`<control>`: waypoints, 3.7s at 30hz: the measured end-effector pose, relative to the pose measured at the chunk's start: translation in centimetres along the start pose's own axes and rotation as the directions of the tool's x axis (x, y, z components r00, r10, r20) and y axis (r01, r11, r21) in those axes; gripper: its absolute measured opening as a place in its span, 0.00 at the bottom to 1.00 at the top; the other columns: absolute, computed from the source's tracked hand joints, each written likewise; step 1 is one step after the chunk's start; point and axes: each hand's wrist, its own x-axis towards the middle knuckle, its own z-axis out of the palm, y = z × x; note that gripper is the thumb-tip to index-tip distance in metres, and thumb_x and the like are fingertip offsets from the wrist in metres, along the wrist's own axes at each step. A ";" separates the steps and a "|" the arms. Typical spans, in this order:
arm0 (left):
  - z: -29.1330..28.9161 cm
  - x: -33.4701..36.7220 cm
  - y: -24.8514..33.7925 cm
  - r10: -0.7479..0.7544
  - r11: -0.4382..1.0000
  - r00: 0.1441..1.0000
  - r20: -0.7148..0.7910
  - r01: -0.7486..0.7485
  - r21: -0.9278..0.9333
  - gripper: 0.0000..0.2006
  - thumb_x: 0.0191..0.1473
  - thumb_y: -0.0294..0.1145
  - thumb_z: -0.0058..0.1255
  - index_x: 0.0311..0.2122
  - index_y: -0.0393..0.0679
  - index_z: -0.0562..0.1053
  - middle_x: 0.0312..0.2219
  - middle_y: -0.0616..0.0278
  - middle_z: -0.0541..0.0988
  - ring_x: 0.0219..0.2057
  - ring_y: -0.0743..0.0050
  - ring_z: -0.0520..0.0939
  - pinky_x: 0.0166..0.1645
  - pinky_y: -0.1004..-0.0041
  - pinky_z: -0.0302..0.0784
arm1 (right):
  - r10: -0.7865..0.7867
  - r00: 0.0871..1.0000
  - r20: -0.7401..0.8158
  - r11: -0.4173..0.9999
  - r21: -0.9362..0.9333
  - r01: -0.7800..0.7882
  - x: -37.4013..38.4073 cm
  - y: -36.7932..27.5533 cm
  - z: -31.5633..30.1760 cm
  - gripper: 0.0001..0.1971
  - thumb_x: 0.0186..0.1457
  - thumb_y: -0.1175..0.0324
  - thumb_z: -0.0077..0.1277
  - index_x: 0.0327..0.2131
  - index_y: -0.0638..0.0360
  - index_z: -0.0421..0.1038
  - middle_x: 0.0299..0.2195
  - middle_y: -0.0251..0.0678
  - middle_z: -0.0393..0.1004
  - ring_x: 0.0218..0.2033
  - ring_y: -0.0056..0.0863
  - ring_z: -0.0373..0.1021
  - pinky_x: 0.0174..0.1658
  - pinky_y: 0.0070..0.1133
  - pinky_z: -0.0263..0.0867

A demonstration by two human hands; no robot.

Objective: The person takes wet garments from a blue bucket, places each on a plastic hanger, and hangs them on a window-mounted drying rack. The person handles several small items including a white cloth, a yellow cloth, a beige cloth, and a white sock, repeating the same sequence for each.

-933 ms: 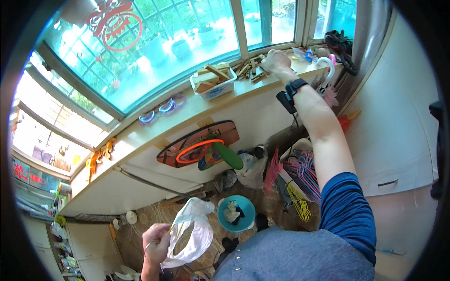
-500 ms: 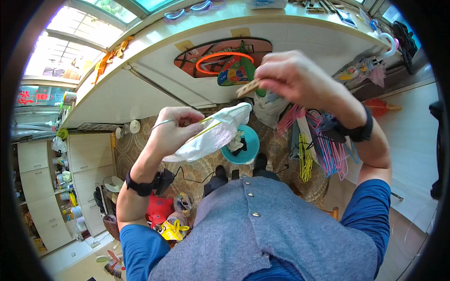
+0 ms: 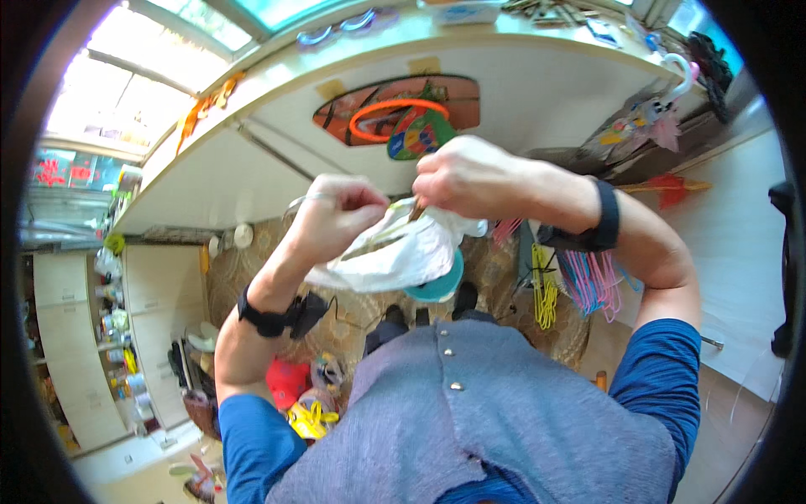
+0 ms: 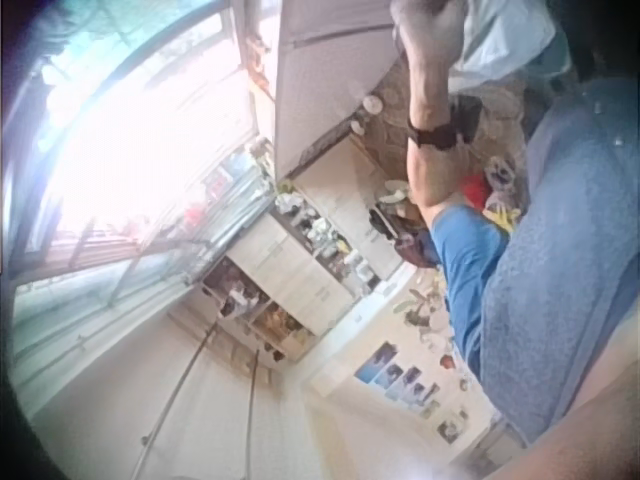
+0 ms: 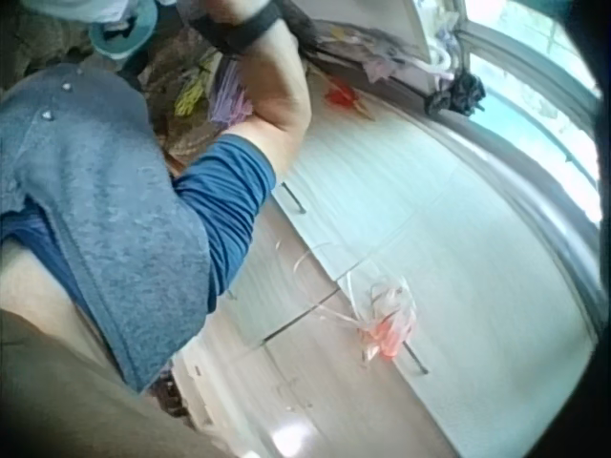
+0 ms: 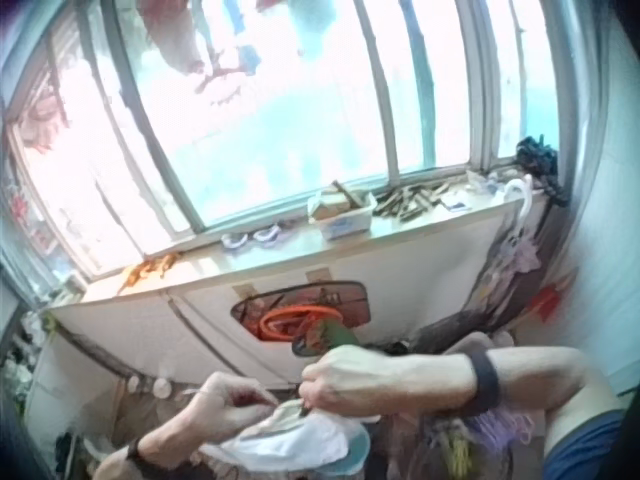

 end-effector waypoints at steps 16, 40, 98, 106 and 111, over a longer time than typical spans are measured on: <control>-4.0 -6.0 -4.7 -0.411 0.797 0.911 -0.028 0.344 -0.497 0.19 0.44 0.14 0.54 0.44 0.32 0.71 0.32 0.61 0.75 0.32 0.73 0.79 0.39 0.75 0.78 | 0.878 0.259 -0.403 0.177 -0.230 -0.957 -8.9 27.4 -14.1 0.11 0.50 0.71 0.48 0.36 0.57 0.77 0.39 0.45 0.77 0.40 0.41 0.74 0.43 0.33 0.70; -5.6 -8.6 -10.3 -0.569 0.697 0.754 -0.329 0.230 -0.679 0.09 0.57 0.23 0.46 0.41 0.33 0.74 0.32 0.57 0.79 0.30 0.76 0.80 0.33 0.80 0.79 | 0.166 0.963 -0.212 0.854 0.520 -0.033 3.0 -2.2 2.7 0.04 0.47 0.80 0.54 0.29 0.64 0.71 0.24 0.37 0.69 0.25 0.32 0.69 0.28 0.24 0.65; -59.9 -25.0 -19.1 0.054 0.968 0.937 -0.344 -0.133 -0.211 0.14 0.61 0.35 0.45 0.41 0.34 0.76 0.31 0.56 0.81 0.22 0.80 0.76 0.26 0.82 0.67 | 0.293 0.668 -0.684 0.905 0.423 0.036 63.1 -17.7 30.6 0.19 0.56 0.72 0.50 0.49 0.70 0.59 0.19 0.45 0.67 0.18 0.41 0.67 0.23 0.28 0.63; -60.7 -24.7 -17.2 0.064 0.967 0.911 -0.408 -0.157 -0.199 0.14 0.61 0.36 0.46 0.42 0.34 0.75 0.32 0.54 0.81 0.23 0.79 0.77 0.27 0.82 0.68 | 0.292 0.720 -0.629 0.883 0.467 0.050 64.0 -16.2 29.6 0.20 0.57 0.66 0.50 0.48 0.66 0.59 0.17 0.49 0.70 0.21 0.50 0.70 0.23 0.36 0.63; -61.6 -23.7 -16.5 0.042 0.978 0.946 -0.321 -0.104 -0.180 0.16 0.61 0.38 0.46 0.44 0.34 0.74 0.32 0.55 0.81 0.26 0.77 0.79 0.31 0.80 0.72 | 0.292 0.741 -0.605 0.864 0.498 0.067 64.3 -15.0 28.2 0.19 0.57 0.66 0.50 0.48 0.66 0.60 0.18 0.48 0.70 0.20 0.49 0.70 0.23 0.36 0.63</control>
